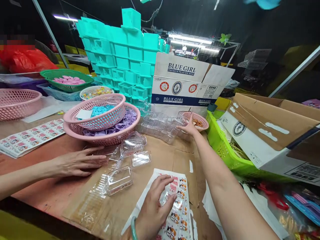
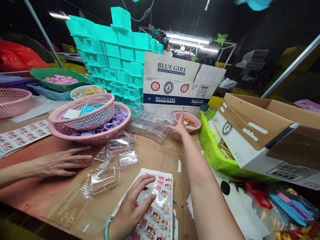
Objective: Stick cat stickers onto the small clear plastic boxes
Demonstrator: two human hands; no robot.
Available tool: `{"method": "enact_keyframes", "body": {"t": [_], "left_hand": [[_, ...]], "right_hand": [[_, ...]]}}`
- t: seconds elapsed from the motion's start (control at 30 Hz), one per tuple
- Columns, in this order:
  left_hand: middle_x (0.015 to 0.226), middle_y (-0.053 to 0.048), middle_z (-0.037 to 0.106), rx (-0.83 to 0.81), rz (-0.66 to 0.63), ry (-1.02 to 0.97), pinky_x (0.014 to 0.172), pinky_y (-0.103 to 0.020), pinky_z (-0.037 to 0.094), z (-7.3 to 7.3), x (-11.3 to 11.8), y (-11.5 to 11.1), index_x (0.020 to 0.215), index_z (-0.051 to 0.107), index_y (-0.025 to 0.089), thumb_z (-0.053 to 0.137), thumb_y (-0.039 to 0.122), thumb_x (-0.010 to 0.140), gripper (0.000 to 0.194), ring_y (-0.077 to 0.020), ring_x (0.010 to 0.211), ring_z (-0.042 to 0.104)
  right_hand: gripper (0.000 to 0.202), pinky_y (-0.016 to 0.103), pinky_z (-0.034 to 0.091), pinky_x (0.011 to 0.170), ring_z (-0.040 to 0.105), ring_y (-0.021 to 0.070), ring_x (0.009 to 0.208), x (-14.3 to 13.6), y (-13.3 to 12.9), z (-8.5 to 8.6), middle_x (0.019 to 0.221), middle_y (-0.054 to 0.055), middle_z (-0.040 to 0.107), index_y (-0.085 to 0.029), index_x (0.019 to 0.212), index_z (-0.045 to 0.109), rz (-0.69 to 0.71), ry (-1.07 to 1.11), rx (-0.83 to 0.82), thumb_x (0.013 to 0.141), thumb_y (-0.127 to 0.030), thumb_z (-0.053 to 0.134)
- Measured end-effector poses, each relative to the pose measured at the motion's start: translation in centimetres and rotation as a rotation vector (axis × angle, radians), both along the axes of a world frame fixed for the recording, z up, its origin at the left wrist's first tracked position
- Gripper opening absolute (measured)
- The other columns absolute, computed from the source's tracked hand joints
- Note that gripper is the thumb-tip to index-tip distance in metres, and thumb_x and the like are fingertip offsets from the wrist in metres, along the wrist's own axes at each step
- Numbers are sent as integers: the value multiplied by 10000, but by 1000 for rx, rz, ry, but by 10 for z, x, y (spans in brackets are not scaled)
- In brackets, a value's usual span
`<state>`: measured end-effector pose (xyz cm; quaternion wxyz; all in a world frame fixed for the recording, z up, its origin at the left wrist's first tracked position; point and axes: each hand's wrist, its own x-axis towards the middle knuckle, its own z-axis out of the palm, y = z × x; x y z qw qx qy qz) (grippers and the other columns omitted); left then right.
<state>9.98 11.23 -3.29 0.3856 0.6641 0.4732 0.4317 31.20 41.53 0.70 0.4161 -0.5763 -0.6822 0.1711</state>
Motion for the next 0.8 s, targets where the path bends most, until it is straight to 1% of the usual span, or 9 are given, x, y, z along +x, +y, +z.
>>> {"method": "enact_keyframes", "body": {"t": [0.07, 0.13, 0.23, 0.3, 0.37, 0.47, 0.53, 0.63, 0.8], "left_hand": [[1321, -103, 526, 162, 24, 152, 1045, -406, 424, -6, -4, 7, 1282, 509, 259, 526, 287, 895, 388, -223, 1247, 493], [1376, -128, 472, 304, 56, 284, 1055, -422, 420, -8, -7, 20, 1352, 427, 237, 518, 242, 896, 465, -232, 1287, 458], [1525, -168, 250, 495, 124, 455, 1090, -477, 366, -5, -6, 42, 1438, 298, 210, 513, 158, 881, 599, -290, 1410, 269], [1571, -155, 126, 609, 133, 563, 1114, -511, 311, -3, -1, 53, 1459, 259, 225, 495, 104, 871, 645, -320, 1450, 116], [1565, -128, 184, 686, 71, 655, 1121, -496, 301, -4, 4, 58, 1460, 259, 252, 471, 66, 866, 657, -303, 1454, 99], [1452, -116, 414, 698, -36, 677, 1088, -454, 357, -13, 7, 52, 1444, 278, 260, 484, 76, 854, 651, -275, 1398, 293], [1394, -125, 470, 658, -20, 598, 1059, -456, 387, -19, 5, 43, 1433, 275, 258, 527, 113, 843, 657, -276, 1334, 390], [1370, -135, 470, 563, 133, 412, 1065, -469, 375, -24, -2, 33, 1430, 231, 259, 572, 154, 834, 695, -263, 1300, 421], [1345, -106, 468, 275, 407, 27, 1089, -495, 349, -13, -11, 27, 1352, 332, 272, 641, 269, 811, 623, -263, 1277, 448]], "right_hand": [[1317, 495, 271, 1101, 302, 292, 1386, -3, -1, 3, 1542, 184, 192, -220, 1497, -76, 19, 14, -17, 554, -447, 815], [1262, 458, 232, 1128, 258, 277, 1405, -8, -18, 5, 1563, 174, 96, -211, 1497, -87, 22, 23, -4, 608, -414, 784], [1225, 426, 184, 1154, 185, 270, 1427, -20, -77, -1, 1556, 151, 116, -207, 1497, -102, 40, 25, 36, 651, -408, 761], [1269, 442, 288, 1117, 324, 287, 1366, -30, -132, -14, 1496, 155, 268, -230, 1494, -114, 110, 48, -12, 620, -396, 790], [1247, 460, 404, 1034, 486, 281, 1242, -37, -184, -30, 1405, 139, 400, -275, 1494, -95, 150, 121, -160, 623, -377, 792], [1212, 471, 452, 977, 587, 251, 1117, -36, -231, -49, 1336, 117, 467, -312, 1485, -127, 200, 241, -332, 665, -360, 765], [1192, 478, 407, 1022, 548, 253, 1186, -29, -229, -51, 1386, 117, 433, -324, 1487, -110, 314, 259, -375, 674, -392, 760], [1192, 487, 307, 1091, 382, 256, 1348, -24, -183, -42, 1463, 142, 362, -287, 1486, -131, 408, 251, -336, 686, -520, 723], [1340, 531, 196, 1118, 194, 328, 1420, -54, -90, -29, 1540, 186, 192, -232, 1491, -121, 43, -93, -78, 562, -601, 772]]}}
